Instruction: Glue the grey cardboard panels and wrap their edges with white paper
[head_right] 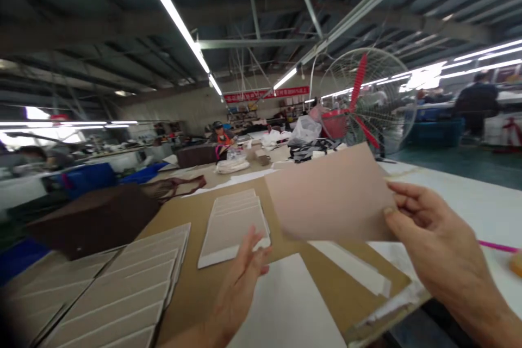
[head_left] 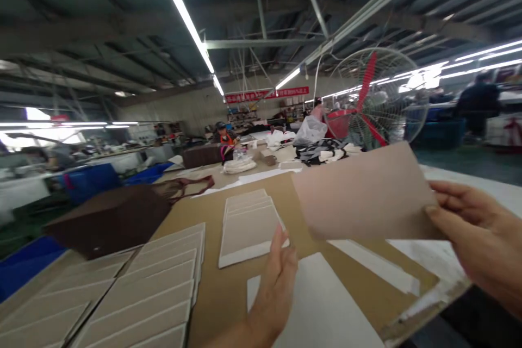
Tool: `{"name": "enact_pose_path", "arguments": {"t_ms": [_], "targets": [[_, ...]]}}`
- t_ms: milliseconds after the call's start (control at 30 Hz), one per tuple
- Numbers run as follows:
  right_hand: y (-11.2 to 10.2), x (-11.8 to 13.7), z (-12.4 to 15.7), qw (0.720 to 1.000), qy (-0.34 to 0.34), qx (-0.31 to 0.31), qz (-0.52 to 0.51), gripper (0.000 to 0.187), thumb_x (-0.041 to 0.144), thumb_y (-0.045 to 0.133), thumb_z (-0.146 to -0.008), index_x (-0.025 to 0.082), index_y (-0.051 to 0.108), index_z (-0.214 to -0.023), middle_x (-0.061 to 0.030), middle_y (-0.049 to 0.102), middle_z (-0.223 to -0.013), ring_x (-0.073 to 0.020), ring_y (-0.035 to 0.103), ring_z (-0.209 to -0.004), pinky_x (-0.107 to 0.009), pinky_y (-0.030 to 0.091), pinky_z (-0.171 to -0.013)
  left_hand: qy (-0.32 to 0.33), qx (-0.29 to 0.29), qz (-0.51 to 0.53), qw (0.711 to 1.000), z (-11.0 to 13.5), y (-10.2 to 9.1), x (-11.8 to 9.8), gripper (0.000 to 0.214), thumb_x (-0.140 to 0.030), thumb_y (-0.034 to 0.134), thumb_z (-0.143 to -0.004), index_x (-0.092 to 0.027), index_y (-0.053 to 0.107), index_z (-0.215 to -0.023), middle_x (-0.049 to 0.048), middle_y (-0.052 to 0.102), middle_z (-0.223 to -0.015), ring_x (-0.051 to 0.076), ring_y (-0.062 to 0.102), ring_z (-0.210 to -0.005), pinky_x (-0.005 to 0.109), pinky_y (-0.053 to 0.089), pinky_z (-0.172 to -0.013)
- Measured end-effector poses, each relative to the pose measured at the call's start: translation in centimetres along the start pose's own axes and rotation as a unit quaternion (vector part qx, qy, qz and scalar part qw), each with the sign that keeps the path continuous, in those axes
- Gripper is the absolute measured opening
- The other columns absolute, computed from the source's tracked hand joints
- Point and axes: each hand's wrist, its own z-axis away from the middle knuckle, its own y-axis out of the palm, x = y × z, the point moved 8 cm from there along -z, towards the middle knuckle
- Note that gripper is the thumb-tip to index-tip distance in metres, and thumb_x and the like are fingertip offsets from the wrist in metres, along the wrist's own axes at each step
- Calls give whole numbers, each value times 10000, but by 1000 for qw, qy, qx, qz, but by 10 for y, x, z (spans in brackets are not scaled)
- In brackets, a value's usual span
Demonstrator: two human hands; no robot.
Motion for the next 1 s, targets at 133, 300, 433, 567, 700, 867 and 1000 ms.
{"name": "enact_pose_path", "arguments": {"t_ms": [133,300,433,567,700,867,1000], "targets": [[60,-13,34,981,90,88,-145,340,494,577,-801,362,611,-1113,-39,709,-1052,-319,673,-914,-429,600,-719,31,-78,25,996,11,-14,-22,715,-539,389,-975,-211,116,-1548,111,301,-1569,233,336,-1409,363,271,-1154],[89,10,48,990,-22,135,-45,389,450,530,-837,307,623,-1187,-53,637,-1164,-298,599,-1058,-435,548,-848,13,-185,2,983,18,-59,-11,605,-460,493,-940,-180,378,-1463,92,602,-1220,188,585,-1077,292,436,-941],[93,30,57,987,-119,88,60,426,490,484,-884,267,625,-1218,-97,448,-1319,-309,483,-1203,-399,526,-840,6,-220,12,975,18,-79,1,571,-423,598,-886,-193,481,-1395,-7,605,-903,112,563,-749,233,438,-717],[105,27,61,982,-110,123,93,516,525,473,-897,289,530,-1353,-92,489,-1198,-282,540,-1071,-372,527,-753,-19,-179,32,983,26,-75,11,553,-382,626,-859,-169,509,-1356,-19,593,-829,112,556,-687,227,440,-630],[116,4,68,976,-55,189,92,585,562,475,-887,288,494,-1404,-51,592,-958,-236,607,-818,-346,530,-634,-53,-144,32,988,46,-73,23,525,-379,611,-866,-193,517,-1348,-28,583,-804,111,548,-656,219,430,-598],[115,-38,102,967,-24,233,103,578,591,481,-878,360,498,-1407,-51,660,-1170,-298,658,-978,-409,584,-711,-115,-93,-87,985,81,-76,41,513,-399,534,-906,-208,508,-1382,-28,579,-799,136,563,-734,241,434,-683],[103,-66,133,965,-76,217,123,567,536,578,-828,398,534,-1375,-43,635,-1274,-372,579,-1159,-540,530,-895,-132,-36,-186,973,109,-75,46,531,-391,476,-917,-242,465,-1426,-34,581,-764,134,578,-702,235,430,-671]]}}
